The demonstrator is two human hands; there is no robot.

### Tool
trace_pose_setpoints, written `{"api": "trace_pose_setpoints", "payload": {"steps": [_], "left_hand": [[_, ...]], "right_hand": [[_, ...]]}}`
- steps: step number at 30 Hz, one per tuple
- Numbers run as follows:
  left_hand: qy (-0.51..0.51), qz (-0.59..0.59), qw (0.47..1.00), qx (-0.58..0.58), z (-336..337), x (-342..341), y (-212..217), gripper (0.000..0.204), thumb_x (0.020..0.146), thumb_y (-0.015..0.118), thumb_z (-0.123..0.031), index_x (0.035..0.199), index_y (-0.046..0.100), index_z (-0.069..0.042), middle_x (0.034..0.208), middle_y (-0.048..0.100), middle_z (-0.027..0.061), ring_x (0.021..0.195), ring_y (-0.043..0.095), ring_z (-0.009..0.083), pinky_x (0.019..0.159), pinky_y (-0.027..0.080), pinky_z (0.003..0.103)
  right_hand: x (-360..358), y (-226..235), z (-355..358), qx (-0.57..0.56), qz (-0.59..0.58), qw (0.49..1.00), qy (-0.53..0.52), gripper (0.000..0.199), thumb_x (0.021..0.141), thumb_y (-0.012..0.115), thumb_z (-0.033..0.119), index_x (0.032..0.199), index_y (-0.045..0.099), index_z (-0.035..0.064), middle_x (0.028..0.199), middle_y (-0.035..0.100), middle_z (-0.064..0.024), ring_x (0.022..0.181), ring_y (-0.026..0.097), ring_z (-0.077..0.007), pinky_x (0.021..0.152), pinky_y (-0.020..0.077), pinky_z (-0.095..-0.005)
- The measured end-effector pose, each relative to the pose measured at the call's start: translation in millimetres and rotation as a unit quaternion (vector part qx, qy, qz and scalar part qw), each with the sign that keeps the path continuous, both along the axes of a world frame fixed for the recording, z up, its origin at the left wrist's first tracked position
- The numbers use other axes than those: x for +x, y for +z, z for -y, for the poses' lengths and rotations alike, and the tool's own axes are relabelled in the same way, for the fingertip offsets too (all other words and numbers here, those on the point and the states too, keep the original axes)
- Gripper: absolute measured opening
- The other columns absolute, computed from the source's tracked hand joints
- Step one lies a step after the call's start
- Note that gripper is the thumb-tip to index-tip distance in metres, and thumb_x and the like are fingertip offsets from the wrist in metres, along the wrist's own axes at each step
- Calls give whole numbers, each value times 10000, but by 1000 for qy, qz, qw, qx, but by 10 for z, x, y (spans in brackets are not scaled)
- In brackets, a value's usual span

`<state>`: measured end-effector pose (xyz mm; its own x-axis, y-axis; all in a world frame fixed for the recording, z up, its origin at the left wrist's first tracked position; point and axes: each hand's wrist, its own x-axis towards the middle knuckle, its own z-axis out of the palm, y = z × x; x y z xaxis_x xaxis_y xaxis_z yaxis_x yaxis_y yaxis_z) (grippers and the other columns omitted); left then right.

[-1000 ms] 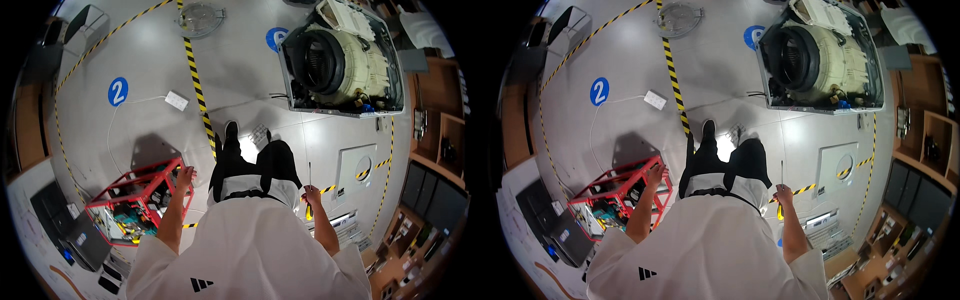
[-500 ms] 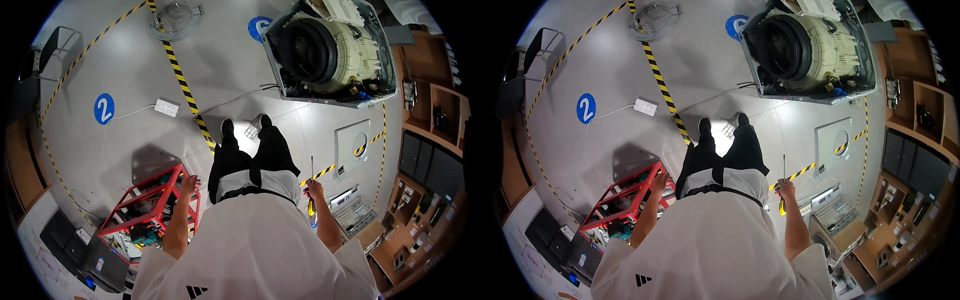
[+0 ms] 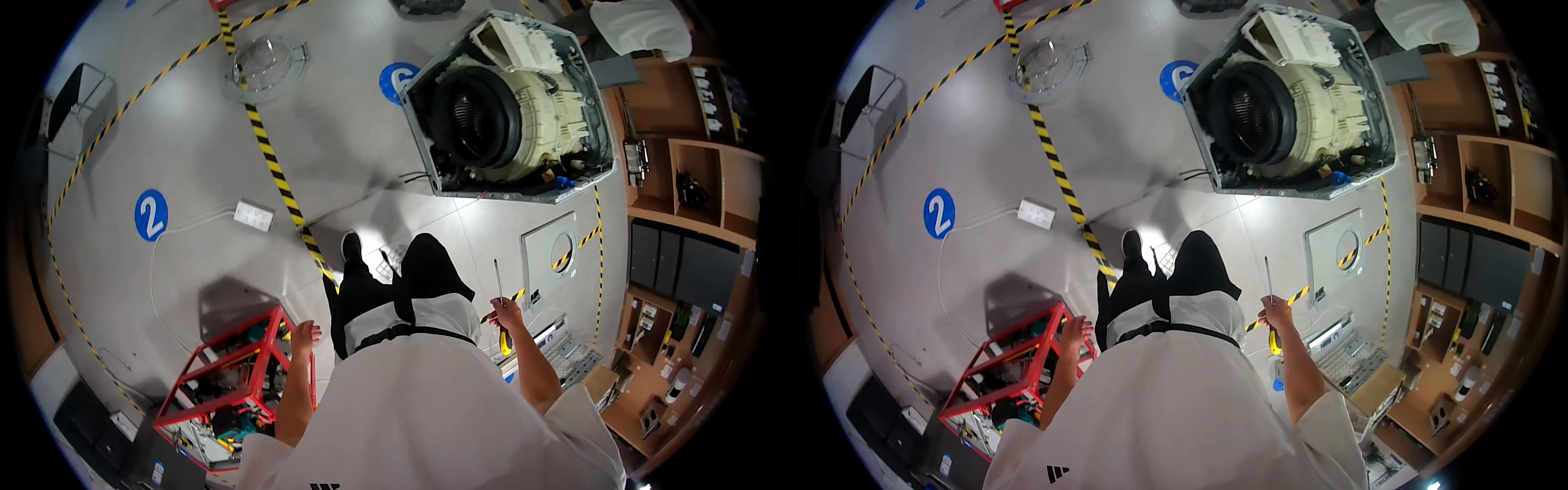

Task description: The person removes the rubber door gasket and a plastic component from the front of a washing machine drum by hand and using pliers.

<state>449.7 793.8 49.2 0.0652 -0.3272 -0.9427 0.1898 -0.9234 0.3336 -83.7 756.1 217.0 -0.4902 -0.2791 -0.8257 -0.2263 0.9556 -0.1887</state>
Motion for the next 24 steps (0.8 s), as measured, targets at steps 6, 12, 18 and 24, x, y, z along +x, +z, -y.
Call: {"api": "trace_pose_setpoints", "payload": {"steps": [6,12,18,24], "left_hand": [[-14,-6,1000,6,275,44,-111,315,909,514,-249,1075,583,9,815,642,66,653,621,149,550,466,273],[-40,-25,998,-49,1060,157,-43,269,919,507,-198,1056,581,21,770,618,53,616,594,128,525,446,244],[-167,89,974,-127,2361,26,477,326,938,527,-274,1107,589,-2,902,662,75,736,641,141,606,489,249],[-272,244,902,-229,3447,316,728,278,920,570,-235,1063,632,-4,887,685,92,751,676,156,637,516,272]], "right_hand": [[150,30,176,-34,37,995,-86,381,962,476,333,1114,531,-12,670,621,-163,502,638,-223,427,509,-302],[201,-226,186,25,105,986,-127,374,974,434,374,1141,515,48,647,593,-148,492,629,-241,412,504,-329],[345,-645,764,39,125,986,-101,297,962,475,302,1083,547,41,644,596,-131,478,608,-212,394,465,-323],[377,-1647,1944,13,136,990,24,268,930,532,264,917,617,10,588,611,-119,458,599,-192,404,471,-323]]}}
